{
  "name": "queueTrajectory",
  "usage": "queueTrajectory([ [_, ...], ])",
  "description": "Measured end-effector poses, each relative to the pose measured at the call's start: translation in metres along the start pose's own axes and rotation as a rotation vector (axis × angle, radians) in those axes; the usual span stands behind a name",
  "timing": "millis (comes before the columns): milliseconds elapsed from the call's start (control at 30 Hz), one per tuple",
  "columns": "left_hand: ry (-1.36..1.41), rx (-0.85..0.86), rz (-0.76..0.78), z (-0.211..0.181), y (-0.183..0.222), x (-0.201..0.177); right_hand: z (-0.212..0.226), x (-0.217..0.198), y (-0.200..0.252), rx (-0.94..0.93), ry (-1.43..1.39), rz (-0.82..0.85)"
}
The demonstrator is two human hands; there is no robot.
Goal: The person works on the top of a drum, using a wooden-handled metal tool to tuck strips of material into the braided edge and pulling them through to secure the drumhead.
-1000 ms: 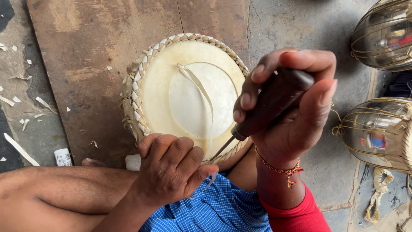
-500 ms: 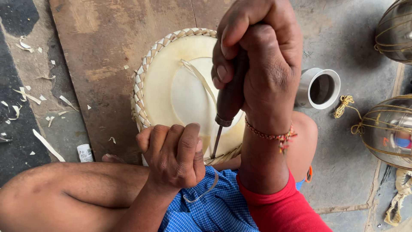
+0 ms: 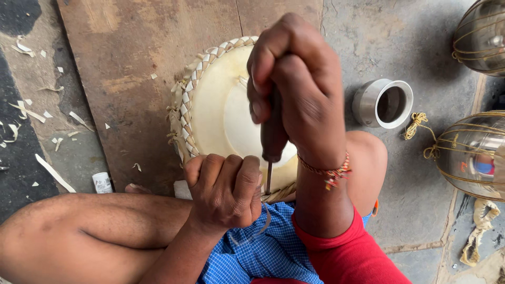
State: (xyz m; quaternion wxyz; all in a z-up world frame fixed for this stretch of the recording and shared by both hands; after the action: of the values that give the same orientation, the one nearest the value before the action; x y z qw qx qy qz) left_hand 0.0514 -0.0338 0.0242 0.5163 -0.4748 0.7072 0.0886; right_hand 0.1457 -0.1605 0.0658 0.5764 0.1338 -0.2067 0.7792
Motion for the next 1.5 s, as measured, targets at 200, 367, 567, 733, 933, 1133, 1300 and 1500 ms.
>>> queueTrajectory([
  [200, 0.029, 0.053, -0.031, -0.005, -0.001, -0.006, -0.013, 0.005, 0.017, -0.121, -0.522, 0.394],
  [367, 0.033, 0.058, -0.067, -0.007, 0.015, -0.006, -0.030, 0.023, 0.036, 0.106, -0.581, 0.496],
  [567, -0.012, -0.089, -0.148, 0.007, 0.051, -0.016, -0.040, 0.021, 0.064, 0.133, 0.004, 0.027],
  [733, -0.028, -0.055, -0.100, -0.008, 0.090, -0.007, -0.031, 0.062, 0.081, 0.055, -0.463, 0.442],
  [933, -0.041, 0.102, -0.048, 0.017, 0.071, 0.009, -0.016, 0.031, 0.110, 0.076, 0.101, -0.091],
  [1133, -0.100, 0.028, -0.138, 0.008, 0.064, 0.003, 0.000, 0.057, 0.181, 0.383, 1.307, -0.343],
  [1300, -0.073, 0.059, -0.122, 0.001, 0.060, 0.020, -0.058, 0.053, 0.207, 0.442, 1.376, -0.091],
  [1500, -0.031, 0.149, -0.105, 0.014, 0.043, 0.003, -0.067, 0.037, 0.210, 0.502, 1.356, -0.248],
])
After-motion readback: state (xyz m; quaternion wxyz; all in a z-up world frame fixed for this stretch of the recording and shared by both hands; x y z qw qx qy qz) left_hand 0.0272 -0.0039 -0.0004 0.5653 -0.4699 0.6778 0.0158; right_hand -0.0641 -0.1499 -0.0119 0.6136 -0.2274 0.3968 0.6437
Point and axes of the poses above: each hand's wrist, its own y-axis away from the middle knuckle, its own x-axis out of the palm, z = x × y, the point moved 7 cm from there along -y, towards the middle knuckle, and after that the axes turned 11 degrees about z, right-handed, at the moved point
